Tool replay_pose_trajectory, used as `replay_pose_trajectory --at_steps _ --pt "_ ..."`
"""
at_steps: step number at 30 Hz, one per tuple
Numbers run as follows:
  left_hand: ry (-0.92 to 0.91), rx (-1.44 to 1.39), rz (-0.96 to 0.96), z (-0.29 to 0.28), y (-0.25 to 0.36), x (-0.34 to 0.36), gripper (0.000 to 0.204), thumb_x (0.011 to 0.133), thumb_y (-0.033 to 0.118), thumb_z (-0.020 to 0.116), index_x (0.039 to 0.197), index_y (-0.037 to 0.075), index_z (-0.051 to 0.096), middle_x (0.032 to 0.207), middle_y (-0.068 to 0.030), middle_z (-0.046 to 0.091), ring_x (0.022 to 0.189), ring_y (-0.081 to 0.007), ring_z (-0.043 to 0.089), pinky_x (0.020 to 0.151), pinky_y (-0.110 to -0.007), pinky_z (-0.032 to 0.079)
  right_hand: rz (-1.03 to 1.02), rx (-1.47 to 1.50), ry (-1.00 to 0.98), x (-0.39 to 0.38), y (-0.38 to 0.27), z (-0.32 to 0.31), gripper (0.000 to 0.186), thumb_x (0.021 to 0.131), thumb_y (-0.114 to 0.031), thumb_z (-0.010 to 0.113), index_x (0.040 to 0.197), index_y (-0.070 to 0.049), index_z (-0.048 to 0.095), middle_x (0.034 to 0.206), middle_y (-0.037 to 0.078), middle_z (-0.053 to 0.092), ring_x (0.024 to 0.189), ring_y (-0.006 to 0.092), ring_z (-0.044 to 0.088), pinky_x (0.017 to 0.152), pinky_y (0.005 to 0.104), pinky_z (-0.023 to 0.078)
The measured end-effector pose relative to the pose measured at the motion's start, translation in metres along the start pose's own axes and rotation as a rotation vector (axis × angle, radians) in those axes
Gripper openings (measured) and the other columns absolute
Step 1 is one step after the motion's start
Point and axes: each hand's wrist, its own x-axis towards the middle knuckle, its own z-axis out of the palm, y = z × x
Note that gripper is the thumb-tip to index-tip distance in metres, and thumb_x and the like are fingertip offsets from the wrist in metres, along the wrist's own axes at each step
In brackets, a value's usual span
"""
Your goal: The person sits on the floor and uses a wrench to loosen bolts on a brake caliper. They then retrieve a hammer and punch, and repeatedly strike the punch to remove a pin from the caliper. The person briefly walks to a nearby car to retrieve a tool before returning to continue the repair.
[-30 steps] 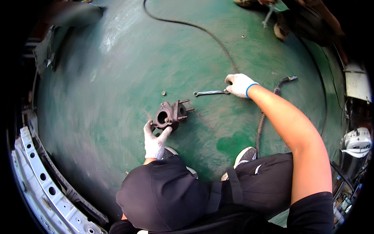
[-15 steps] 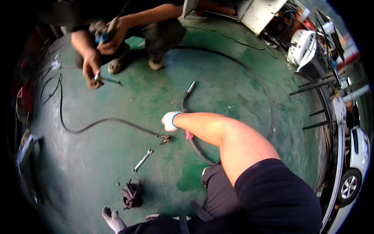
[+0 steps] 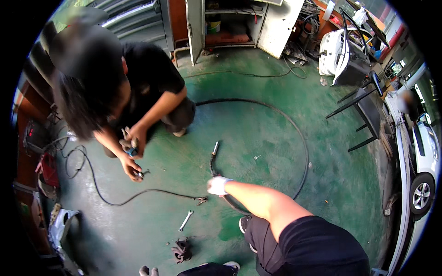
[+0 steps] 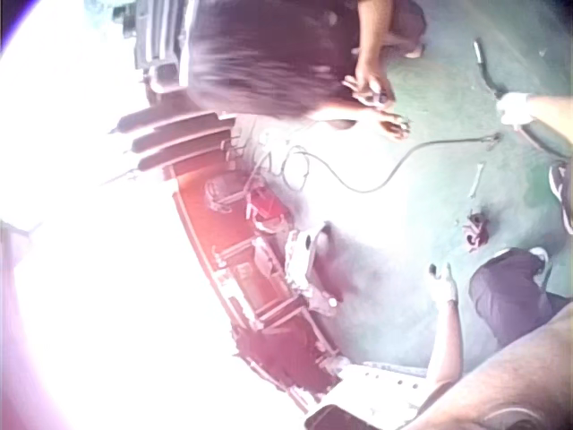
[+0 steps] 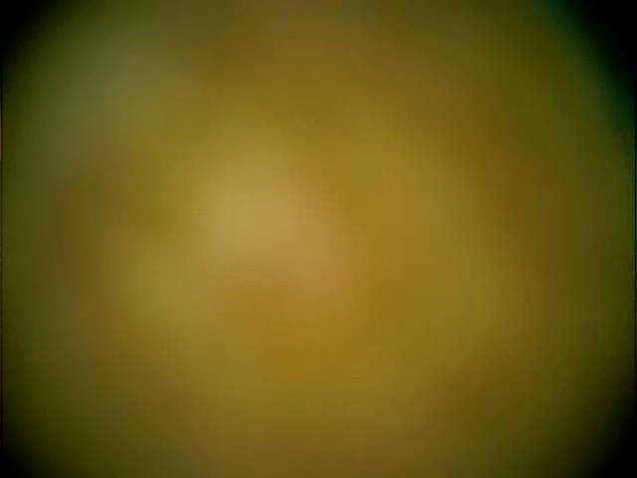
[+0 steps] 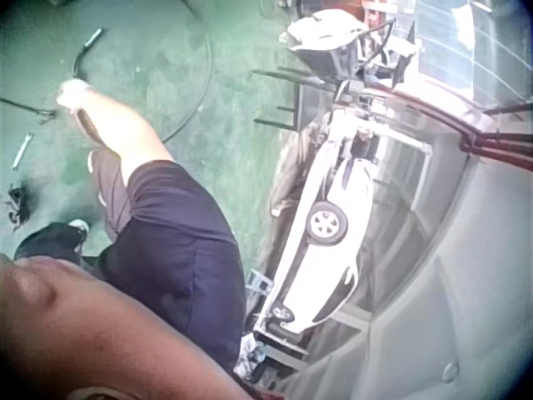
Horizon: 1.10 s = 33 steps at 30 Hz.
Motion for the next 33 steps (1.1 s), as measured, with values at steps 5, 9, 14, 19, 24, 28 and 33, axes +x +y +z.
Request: replay_pose_trajectory --at_steps 5,9,14,19,24,28,33 --pt "-0.381 -0.147 -0.540 -0.334 0.154 0.059 0.068 0.092 0.042 0.076 0.136 -0.007 0.062 0.137 -0.0303 0.065 0.131 -0.0424 0.062 0.113 -0.048 0.048 0.270 0.247 0.314 -0.183 0.089 -0.017 0.044 0.097 -0.043 0.064 0.123 -0.009 0.075 0.122 0.020 0.076 0.115 0.0383 0.072 0.098 0.0491 0.056" --pt "-0.595 -0.018 -0.699 -0.486 0.218 0.019 0.070 0.088 0.052 0.076 0.129 -0.005 0.070 0.129 -0.0294 0.072 0.126 -0.0438 0.067 0.109 -0.049 0.051 0.255 -0.349 -0.056 -0.354 0.181 0.003 0.043 0.105 -0.030 0.044 0.115 -0.007 0.079 0.127 0.021 0.073 0.118 0.0398 0.070 0.102 0.0492 0.055" --pt "-0.795 0.052 -0.710 -0.565 0.267 0.004 0.071 0.088 0.060 0.074 0.129 0.002 0.073 0.131 -0.0263 0.072 0.128 -0.0421 0.067 0.108 -0.050 0.052 0.774 0.222 -0.162 -0.550 0.226 -0.009 0.045 0.102 -0.034 0.047 0.107 -0.004 0.081 0.097 0.013 0.082 0.080 0.0281 0.078 0.080 0.0439 0.061" --pt "-0.791 -0.054 -0.529 -0.599 0.385 0.091 0.067 0.088 0.058 0.074 0.123 0.001 0.075 0.123 -0.0256 0.074 0.121 -0.0417 0.070 0.103 -0.049 0.054 1.005 0.827 0.105 -0.615 0.240 -0.053 0.032 0.101 -0.025 0.055 0.106 -0.002 0.078 0.095 0.017 0.080 0.075 0.0288 0.076 0.068 0.0448 0.061" --pt "-0.798 -0.161 -0.394 -0.598 0.494 0.201 0.063 0.087 0.057 0.074 0.117 0.001 0.077 0.115 -0.0250 0.076 0.114 -0.0413 0.072 0.099 -0.049 0.057 0.918 1.312 0.467 -0.590 0.185 -0.127 0.018 0.098 -0.015 0.061 0.106 -0.003 0.071 0.089 0.016 0.074 0.070 0.0283 0.072 0.058 0.0433 0.057" --pt "-0.854 -0.144 -0.386 -0.559 0.547 0.259 0.061 0.087 0.056 0.075 0.112 0.001 0.078 0.109 -0.0245 0.078 0.109 -0.0410 0.075 0.095 -0.049 0.058 0.751 1.303 0.372 -0.559 0.167 -0.173 0.025 0.101 -0.019 0.062 0.116 -0.001 0.071 0.096 0.013 0.075 0.077 0.0263 0.074 0.061 0.0410 0.057" --pt "-0.912 -0.079 -0.139 -0.437 0.613 0.385 0.057 0.083 0.046 0.079 0.118 0.002 0.075 0.116 -0.0228 0.077 0.111 -0.0372 0.075 0.099 -0.046 0.058 0.882 1.225 0.275 -0.536 0.187 -0.280 0.027 0.098 -0.021 0.062 0.111 -0.002 0.076 0.090 0.012 0.075 0.079 0.0252 0.075 0.065 0.0398 0.059"
